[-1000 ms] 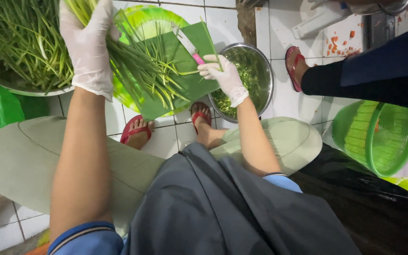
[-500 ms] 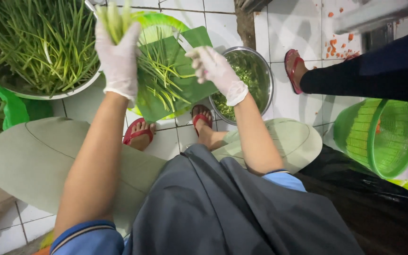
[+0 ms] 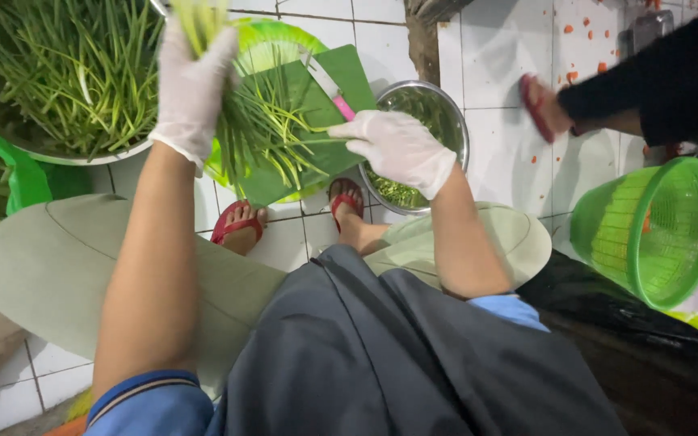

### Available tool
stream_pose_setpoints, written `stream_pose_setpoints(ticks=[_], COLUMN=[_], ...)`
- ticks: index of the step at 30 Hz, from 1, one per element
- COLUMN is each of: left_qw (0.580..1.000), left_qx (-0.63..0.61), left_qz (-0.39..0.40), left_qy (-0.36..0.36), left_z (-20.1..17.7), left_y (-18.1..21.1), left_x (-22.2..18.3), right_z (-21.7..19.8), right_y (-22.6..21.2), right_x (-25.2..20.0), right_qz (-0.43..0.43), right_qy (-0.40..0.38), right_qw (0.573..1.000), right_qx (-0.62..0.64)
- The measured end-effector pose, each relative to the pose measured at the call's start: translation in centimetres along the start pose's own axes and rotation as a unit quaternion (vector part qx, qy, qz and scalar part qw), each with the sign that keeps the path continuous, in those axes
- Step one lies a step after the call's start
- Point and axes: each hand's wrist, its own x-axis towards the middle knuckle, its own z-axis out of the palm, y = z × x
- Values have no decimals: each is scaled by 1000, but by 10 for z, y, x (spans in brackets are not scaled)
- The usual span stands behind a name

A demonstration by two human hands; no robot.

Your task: A person wearing gloves is chopping bunches of green onions into small pieces using a knife and a green cutting board while sitting on the floor.

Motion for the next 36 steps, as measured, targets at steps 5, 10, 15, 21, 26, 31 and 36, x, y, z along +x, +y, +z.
stream_pose_setpoints(ticks=[5,10,15,21,26,31,36], left_qw=[972,965,968,969,954,959,957], left_qx=[-10,31,-27,-33,-12,-3,-77], left_qz=[-9,-64,-111,-51,-124,-128,-146], left_qy=[-233,-253,-222,-240,-273,-253,-239], left_z=[29,34,31,27,26,23,21], left_y=[-3,-9,-12,-10,-1,1,-14], left_x=[-14,-20,-17,-14,-16,-16,-10], right_z=[3,-1,-19,-11,-3,14,40], right_y=[-19,-13,-14,5,-7,3,23], right_x=[28,50,49,54,61,78,96], right_qz=[9,12,35,-55,-40,-35,-5], right_qy=[-37,53,83,146,186,210,266], right_qw=[997,997,991,937,942,920,853], right_qx=[-64,-48,95,314,277,329,450])
